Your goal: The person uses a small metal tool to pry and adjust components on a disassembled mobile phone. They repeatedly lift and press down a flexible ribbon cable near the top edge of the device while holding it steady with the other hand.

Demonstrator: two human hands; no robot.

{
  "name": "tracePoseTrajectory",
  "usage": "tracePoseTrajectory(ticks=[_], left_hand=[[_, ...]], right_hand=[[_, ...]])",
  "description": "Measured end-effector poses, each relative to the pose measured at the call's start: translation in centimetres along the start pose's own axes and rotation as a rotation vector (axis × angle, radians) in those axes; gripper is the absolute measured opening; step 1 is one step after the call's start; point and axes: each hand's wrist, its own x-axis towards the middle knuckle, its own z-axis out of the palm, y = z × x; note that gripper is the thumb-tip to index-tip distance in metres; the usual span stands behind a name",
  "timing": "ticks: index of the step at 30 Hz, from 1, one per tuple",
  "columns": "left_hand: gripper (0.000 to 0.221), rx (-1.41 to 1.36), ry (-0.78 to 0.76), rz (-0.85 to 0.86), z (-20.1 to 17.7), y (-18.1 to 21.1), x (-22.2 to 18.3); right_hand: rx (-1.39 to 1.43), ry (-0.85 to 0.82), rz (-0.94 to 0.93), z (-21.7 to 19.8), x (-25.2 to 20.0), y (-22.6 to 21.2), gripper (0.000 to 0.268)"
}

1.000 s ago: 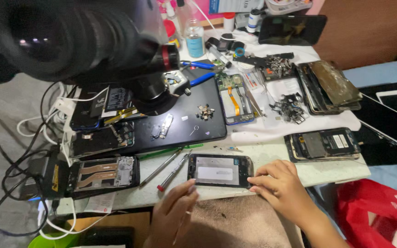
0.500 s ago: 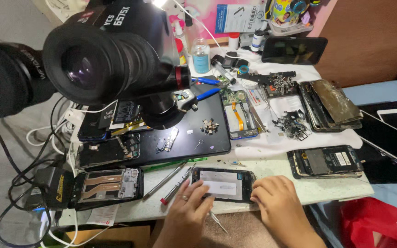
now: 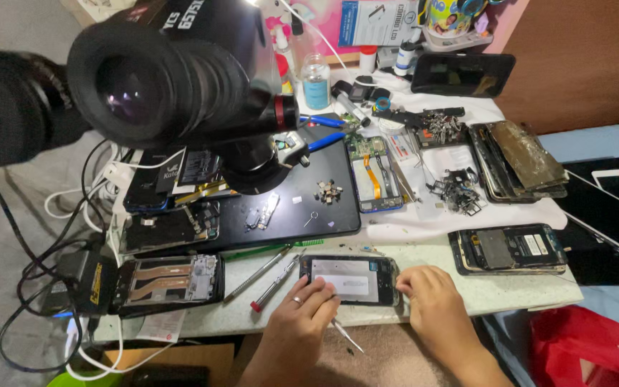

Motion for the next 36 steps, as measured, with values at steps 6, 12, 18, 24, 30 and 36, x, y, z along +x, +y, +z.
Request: tracePoseTrajectory(ticks=[6, 12, 18, 24, 30, 36], left_hand=[[0.028, -0.001, -0.010, -0.002, -0.4, 0.2, 0.1], [0.030, 0.057, -0.067, 0.046, -0.5, 0.2, 0.5], [0.031, 0.054, -0.089, 0.072, -0.8, 0.3, 0.6], [0.030, 0.059, -0.083, 0.075, -0.8, 0.0, 0.7], [0.029, 0.098, -0.086, 0.087, -0.5, -0.1, 0.8], [0.029, 0.065, -0.097, 0.079, -0.6, 0.0, 0.9]], right_hand=[[0.113, 0.019, 0.180, 0.4, -0.2, 0.8, 0.010], [0.095, 0.100, 0.073, 0.1, -0.1, -0.6, 0.010], [0.011, 0.076, -0.022, 0.3, 0.1, -0.1, 0.013], [0.029, 0.111, 0.028, 1.0, 0.5, 1.0, 0.017], [0.140, 0.100, 0.165, 1.1, 1.1, 1.4, 0.007], [0.163, 0.058, 0.237, 0.9, 1.6, 1.5, 0.004]])
